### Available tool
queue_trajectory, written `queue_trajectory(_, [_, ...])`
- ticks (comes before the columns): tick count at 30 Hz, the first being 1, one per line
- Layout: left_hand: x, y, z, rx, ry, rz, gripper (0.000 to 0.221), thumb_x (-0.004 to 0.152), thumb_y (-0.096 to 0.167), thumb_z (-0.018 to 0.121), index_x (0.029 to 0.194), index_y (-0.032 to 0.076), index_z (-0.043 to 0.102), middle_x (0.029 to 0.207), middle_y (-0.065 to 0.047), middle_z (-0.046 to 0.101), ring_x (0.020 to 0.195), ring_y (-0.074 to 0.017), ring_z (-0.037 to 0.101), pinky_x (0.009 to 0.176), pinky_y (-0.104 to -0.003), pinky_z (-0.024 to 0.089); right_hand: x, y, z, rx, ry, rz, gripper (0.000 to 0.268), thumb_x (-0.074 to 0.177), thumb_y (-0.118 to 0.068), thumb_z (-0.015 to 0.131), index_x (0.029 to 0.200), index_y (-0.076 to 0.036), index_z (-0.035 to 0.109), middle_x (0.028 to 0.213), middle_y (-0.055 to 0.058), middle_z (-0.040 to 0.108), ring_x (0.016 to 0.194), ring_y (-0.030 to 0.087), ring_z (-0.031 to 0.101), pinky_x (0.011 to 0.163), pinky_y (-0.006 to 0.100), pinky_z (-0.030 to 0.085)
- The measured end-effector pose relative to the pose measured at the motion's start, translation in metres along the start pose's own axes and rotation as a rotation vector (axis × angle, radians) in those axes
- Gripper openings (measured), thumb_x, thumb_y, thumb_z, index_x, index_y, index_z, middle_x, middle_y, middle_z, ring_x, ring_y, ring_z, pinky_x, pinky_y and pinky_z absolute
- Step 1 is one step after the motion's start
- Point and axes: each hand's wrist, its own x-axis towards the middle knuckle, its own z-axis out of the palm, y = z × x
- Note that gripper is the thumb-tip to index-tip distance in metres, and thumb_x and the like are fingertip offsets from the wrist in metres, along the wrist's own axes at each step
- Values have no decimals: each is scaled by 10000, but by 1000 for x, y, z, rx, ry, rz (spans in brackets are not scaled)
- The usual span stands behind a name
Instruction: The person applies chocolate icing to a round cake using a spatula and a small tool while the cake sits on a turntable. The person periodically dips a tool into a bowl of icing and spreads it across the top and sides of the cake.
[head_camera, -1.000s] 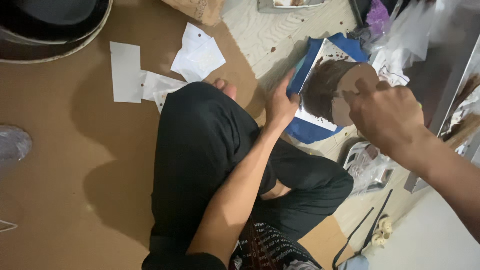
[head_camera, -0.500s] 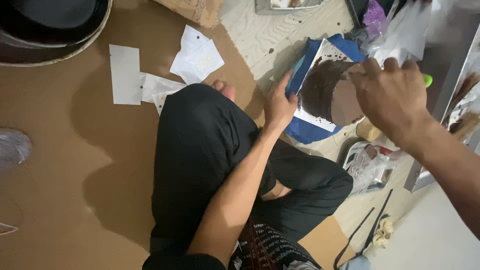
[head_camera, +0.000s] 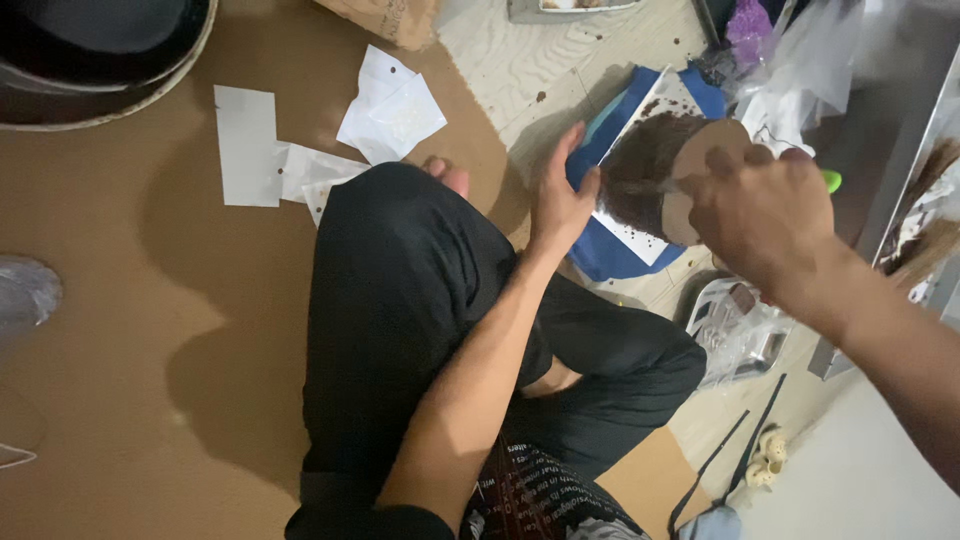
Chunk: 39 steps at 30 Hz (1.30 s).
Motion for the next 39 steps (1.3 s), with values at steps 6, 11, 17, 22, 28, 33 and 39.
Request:
queue_trajectory(6, [-7,12,-6,347,-17,-228,547,903,282,621,1384,24,581,1356,-197,669,1252,-415,617,970,-548,528,-31,-7,-18,90,84,-54,586,923,-222,630,1496,-321,555,1290,38,699,1077,263,746,813,442,669])
queue_trajectory(11, [3,-8,3,162,45,-199,478,955,170,665,1421,134,563,1343,-163,634,1186,-327,629,923,-492,573,-52,-24,10,38,182,-43,235,928,-215,621,1157,-223,676,1095,-5,683,912,240,734,801,406,611])
queue_trajectory(17, [1,2,-3,157,192,5,438,902,237,707,1318,119,635,1231,-103,696,1134,-264,657,955,-423,518,-68,-36,23,34,182,-13,345,932,-142,625,1277,-127,628,1206,73,654,972,272,712,756,390,633])
queue_trajectory(22, [4,-24,3,364,17,-211,542,897,314,665,1353,21,630,1356,-173,652,1285,-374,586,1040,-513,504,-81,-40,25,60,101,-23,439,930,-154,646,1364,-138,586,1250,69,645,1053,267,698,792,383,643])
queue_trajectory(28, [6,-20,5,14,205,-17,472,946,188,742,1399,145,619,1371,-77,687,1138,-224,690,914,-328,589,-99,-44,37,17,247,37,436,866,-83,677,1296,-146,641,1126,38,629,963,249,671,704,354,599])
queue_trajectory(33, [3,-21,-1,144,311,60,405,967,277,692,1348,157,624,1309,-74,661,1212,-257,632,1017,-406,520,-121,-44,23,114,259,89,465,908,-106,669,1358,-196,595,1215,53,648,949,244,676,773,365,620])
queue_trajectory(39, [-6,-13,-7,202,343,-46,350,978,261,643,1317,176,645,1300,-59,685,1088,-269,672,885,-419,567,-154,-72,42,668,278,373,235,1005,-279,694,1207,-335,801,1034,-84,737,633,213,715,420,386,552])
